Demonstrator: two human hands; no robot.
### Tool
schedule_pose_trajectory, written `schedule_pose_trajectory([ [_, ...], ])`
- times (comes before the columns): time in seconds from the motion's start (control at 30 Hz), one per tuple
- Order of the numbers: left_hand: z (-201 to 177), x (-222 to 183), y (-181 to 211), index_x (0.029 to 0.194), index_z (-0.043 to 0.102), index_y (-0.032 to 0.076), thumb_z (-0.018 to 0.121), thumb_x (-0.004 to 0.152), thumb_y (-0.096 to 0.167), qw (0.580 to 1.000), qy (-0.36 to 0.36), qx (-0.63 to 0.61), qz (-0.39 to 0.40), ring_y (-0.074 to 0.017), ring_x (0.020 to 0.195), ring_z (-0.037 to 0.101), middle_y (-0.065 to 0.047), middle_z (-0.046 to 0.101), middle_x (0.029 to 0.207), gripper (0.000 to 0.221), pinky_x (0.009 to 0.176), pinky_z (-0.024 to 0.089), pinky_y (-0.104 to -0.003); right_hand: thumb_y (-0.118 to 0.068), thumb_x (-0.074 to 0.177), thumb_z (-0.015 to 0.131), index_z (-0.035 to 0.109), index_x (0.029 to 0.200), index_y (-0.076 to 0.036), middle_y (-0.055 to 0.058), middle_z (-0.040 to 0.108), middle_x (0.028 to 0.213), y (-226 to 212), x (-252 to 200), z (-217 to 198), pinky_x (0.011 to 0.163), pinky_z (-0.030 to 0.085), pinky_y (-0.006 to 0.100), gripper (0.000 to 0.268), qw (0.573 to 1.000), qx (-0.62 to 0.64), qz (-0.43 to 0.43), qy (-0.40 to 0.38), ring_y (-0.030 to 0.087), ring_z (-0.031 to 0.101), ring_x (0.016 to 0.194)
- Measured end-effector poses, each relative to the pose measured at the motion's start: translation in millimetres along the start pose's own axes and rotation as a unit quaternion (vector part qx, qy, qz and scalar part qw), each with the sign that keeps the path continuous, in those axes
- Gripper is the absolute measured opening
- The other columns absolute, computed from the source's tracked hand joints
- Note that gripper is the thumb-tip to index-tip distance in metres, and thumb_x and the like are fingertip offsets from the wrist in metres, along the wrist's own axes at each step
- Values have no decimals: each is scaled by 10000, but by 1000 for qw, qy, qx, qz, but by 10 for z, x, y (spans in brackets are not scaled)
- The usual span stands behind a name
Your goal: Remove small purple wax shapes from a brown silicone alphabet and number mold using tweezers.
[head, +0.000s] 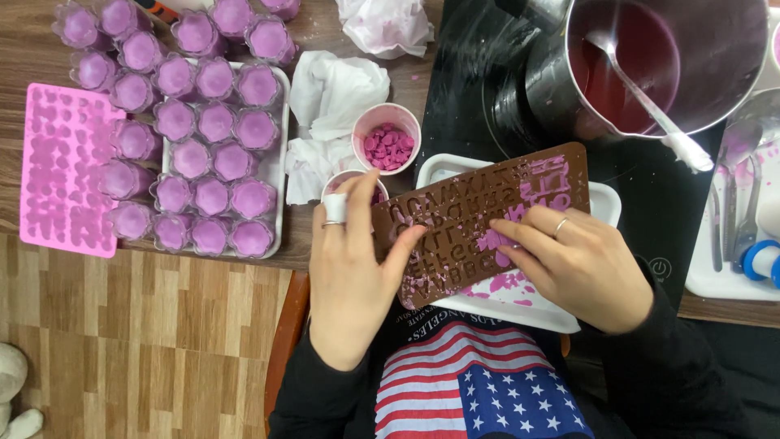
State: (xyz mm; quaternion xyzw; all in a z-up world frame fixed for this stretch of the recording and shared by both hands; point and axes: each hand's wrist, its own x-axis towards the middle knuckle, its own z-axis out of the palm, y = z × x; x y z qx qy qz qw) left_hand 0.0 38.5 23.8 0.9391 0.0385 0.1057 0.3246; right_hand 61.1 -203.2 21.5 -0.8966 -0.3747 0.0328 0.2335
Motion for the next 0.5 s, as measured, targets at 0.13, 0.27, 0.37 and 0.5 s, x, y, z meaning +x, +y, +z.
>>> schedule_pose_trajectory([
  [0.13, 1, -6, -33, 1438, 488, 20, 823, 870, 299, 999, -7, -5, -49, -444, 1095, 603, -239, 645, 1240, 716, 891, 497, -502, -183, 837, 752, 745, 1140, -50, 47, 657, 872, 0, -4, 8, 645, 524, 362, 332, 999, 2, 28, -25, 205, 640, 692],
  [0.27, 44, -23, -67, 1455, 460, 44, 820, 857, 287, 993, -41, -62, -96, -354, 889, 704, -151, 733, 1004, 739, 763, 537, -466, -203, 838, 753, 743, 1134, -67, 50, 653, 913, 12, -11, 27, 649, 528, 365, 326, 999, -8, 32, -24, 217, 644, 714],
  [0.37, 71, -34, -51, 1461, 458, 57, 812, 868, 218, 989, -27, -112, -93, -286, 823, 729, -117, 739, 964, 709, 715, 560, -406, -214, 837, 750, 734, 1131, -73, 51, 652, 942, 14, -18, 44, 661, 533, 369, 326, 999, -9, 31, -21, 225, 653, 737],
  [0.5, 105, -13, 20, 1465, 472, 97, 781, 894, 107, 966, -23, -216, -137, -163, 693, 740, -63, 726, 908, 649, 593, 574, -283, -225, 837, 751, 729, 1128, -74, 72, 647, 949, 23, -12, 57, 654, 542, 369, 328, 998, -11, 48, -35, 233, 665, 724],
])
